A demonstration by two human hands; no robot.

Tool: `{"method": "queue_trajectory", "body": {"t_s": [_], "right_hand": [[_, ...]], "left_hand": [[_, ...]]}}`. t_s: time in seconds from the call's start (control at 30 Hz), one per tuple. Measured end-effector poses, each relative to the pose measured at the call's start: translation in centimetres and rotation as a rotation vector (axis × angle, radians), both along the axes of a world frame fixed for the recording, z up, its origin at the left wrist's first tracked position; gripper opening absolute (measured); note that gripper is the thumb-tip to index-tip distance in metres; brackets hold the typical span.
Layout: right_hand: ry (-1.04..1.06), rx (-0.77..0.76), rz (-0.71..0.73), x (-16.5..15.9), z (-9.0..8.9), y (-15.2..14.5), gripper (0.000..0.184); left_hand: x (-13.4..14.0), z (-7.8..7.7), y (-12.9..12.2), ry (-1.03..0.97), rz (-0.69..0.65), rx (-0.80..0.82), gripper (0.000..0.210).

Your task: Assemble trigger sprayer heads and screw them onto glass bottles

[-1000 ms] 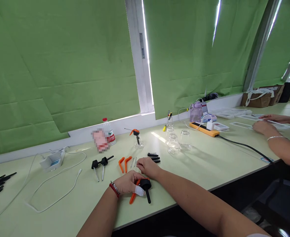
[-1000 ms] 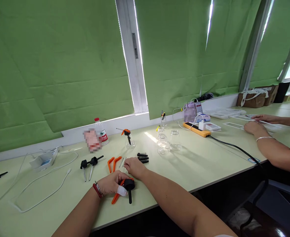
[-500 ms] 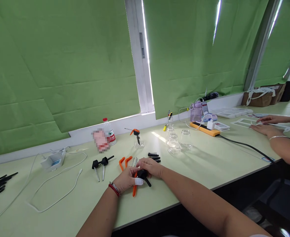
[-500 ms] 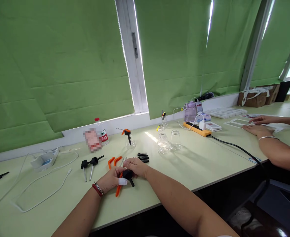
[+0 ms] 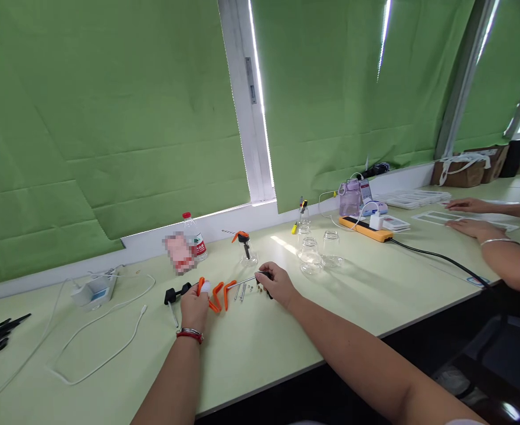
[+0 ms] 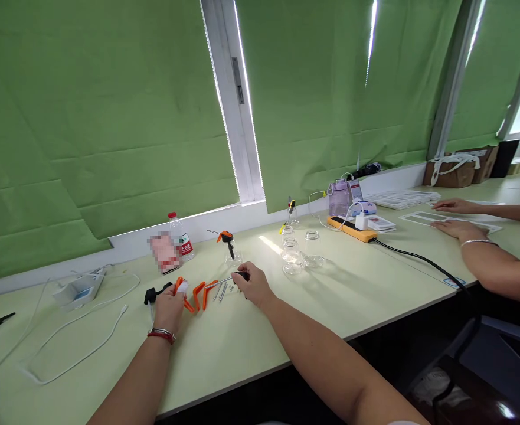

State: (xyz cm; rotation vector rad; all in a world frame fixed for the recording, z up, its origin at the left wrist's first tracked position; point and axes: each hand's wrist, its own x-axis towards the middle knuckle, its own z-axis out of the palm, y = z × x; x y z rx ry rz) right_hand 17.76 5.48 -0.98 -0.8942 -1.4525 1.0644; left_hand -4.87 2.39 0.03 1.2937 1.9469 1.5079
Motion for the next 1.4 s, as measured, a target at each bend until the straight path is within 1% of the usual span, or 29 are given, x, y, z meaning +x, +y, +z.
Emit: {"method": "queue_trajectory", "body": {"t_s": [0.03, 0.07, 0.13, 0.2, 0.3, 0.37, 0.5, 0.67, 0.73, 0.83, 0.93, 1.03, 1.13, 1.27, 1.33, 1.4], "right_hand": [[-0.005, -0.005, -0.007, 0.1, 0.0, 0.0, 0.030], [-0.013, -0.006, -0.007, 0.1, 0.0, 0.1, 0.031], [-0.038, 0.001, 0.000, 0.0, -0.1, 0.0, 0.030], [-0.068, 0.007, 0.018, 0.0, -0.2, -0.1, 0.030], [-0.115, 0.012, 0.048, 0.0, -0.3, -0.2, 0.030], [-0.146, 0.015, 0.054, 0.0, -0.3, -0.2, 0.030], [-0.185, 0.021, 0.056, 0.0, -0.3, -0.4, 0.031], [-0.203, 0.044, 0.076, 0.0, -0.2, -0.7, 0.030], [-0.212, 0.054, 0.070, 0.0, -0.1, -0.7, 0.030], [-0.227, 0.063, 0.067, 0.0, 0.0, -0.7, 0.030], [-0.245, 0.068, 0.065, -0.1, 0.0, -0.8, 0.030], [-0.264, 0.074, 0.061, 0.0, 0.1, -0.9, 0.030], [-0.277, 0.076, 0.062, 0.0, 0.1, -1.0, 0.030], [-0.289, 0.079, 0.073, 0.0, 0.0, -1.0, 0.030], [-0.305, 0.086, 0.072, -0.1, -0.1, -0.9, 0.030], [-0.322, 0.096, 0.071, 0.0, -0.2, -0.9, 0.031]], "left_hand": [[-0.6, -0.2, 0.2, 0.104, 0.061, -0.070, 0.035], [-1.1, -0.4, 0.4, 0.204, 0.086, -0.152, 0.034], [-1.6, -0.8, 0.7, 0.247, 0.106, -0.189, 0.036], [-1.7, -1.2, 0.9, 0.288, 0.089, -0.241, 0.042], [-1.4, -1.5, 1.0, 0.374, 0.012, -0.303, 0.044], [-1.2, -1.6, 1.0, 0.382, -0.030, -0.294, 0.043], [-1.0, -1.5, 0.9, 0.315, -0.098, -0.294, 0.039], [-1.0, -1.5, 0.8, 0.328, -0.088, -0.287, 0.059], [-1.0, -1.6, 0.8, 0.364, -0.098, -0.259, 0.061], [-1.0, -1.7, 0.8, 0.426, -0.146, -0.236, 0.057], [-0.9, -1.6, 0.8, 0.510, -0.193, -0.263, 0.051], [-0.8, -1.4, 0.7, 0.577, -0.209, -0.283, 0.042], [-0.9, -1.2, 0.7, 0.601, -0.186, -0.305, 0.033], [-1.0, -1.0, 0.5, 0.589, -0.110, -0.341, 0.016], [-1.0, -1.1, 0.5, 0.568, -0.076, -0.338, 0.012], [-1.0, -1.1, 0.5, 0.540, -0.051, -0.323, 0.013]]}}
